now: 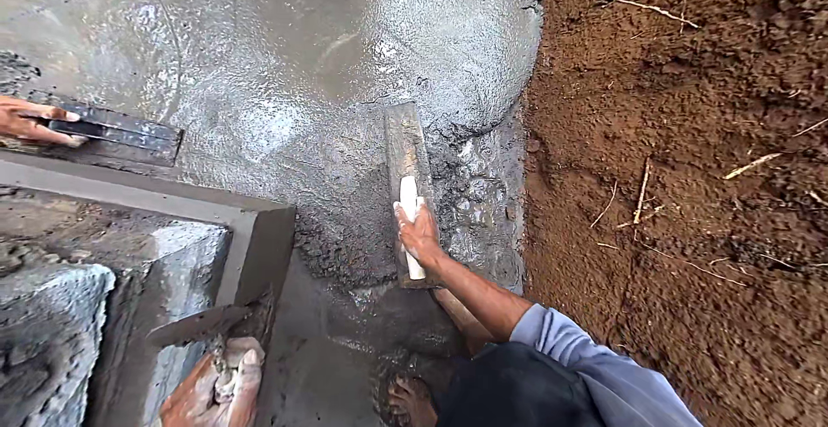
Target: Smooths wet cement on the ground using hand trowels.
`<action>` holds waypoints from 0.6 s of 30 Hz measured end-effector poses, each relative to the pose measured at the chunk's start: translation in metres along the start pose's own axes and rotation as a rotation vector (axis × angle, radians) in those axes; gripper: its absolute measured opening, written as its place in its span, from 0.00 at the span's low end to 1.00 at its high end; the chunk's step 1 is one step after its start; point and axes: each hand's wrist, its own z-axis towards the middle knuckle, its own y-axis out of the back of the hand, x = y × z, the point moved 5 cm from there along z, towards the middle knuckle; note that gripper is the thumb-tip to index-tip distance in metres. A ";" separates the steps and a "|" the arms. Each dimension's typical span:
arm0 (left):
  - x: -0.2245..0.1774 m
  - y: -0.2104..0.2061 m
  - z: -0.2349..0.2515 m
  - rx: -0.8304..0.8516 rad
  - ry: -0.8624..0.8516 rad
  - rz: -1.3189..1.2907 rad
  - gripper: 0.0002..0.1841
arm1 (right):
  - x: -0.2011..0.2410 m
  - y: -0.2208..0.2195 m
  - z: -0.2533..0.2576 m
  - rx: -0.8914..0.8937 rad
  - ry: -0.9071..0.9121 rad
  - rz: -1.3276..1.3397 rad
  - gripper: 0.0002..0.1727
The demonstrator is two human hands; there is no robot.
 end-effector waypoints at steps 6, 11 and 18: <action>0.048 -0.008 -0.012 -0.063 -0.419 -0.002 0.24 | -0.022 0.024 0.018 -0.099 0.011 0.156 0.29; 0.033 -0.005 -0.009 -0.080 -0.331 0.017 0.22 | -0.041 0.052 0.026 -0.272 -0.022 0.378 0.24; 0.040 -0.008 -0.012 -0.069 -0.429 0.012 0.24 | 0.030 -0.009 0.006 0.102 0.111 0.214 0.31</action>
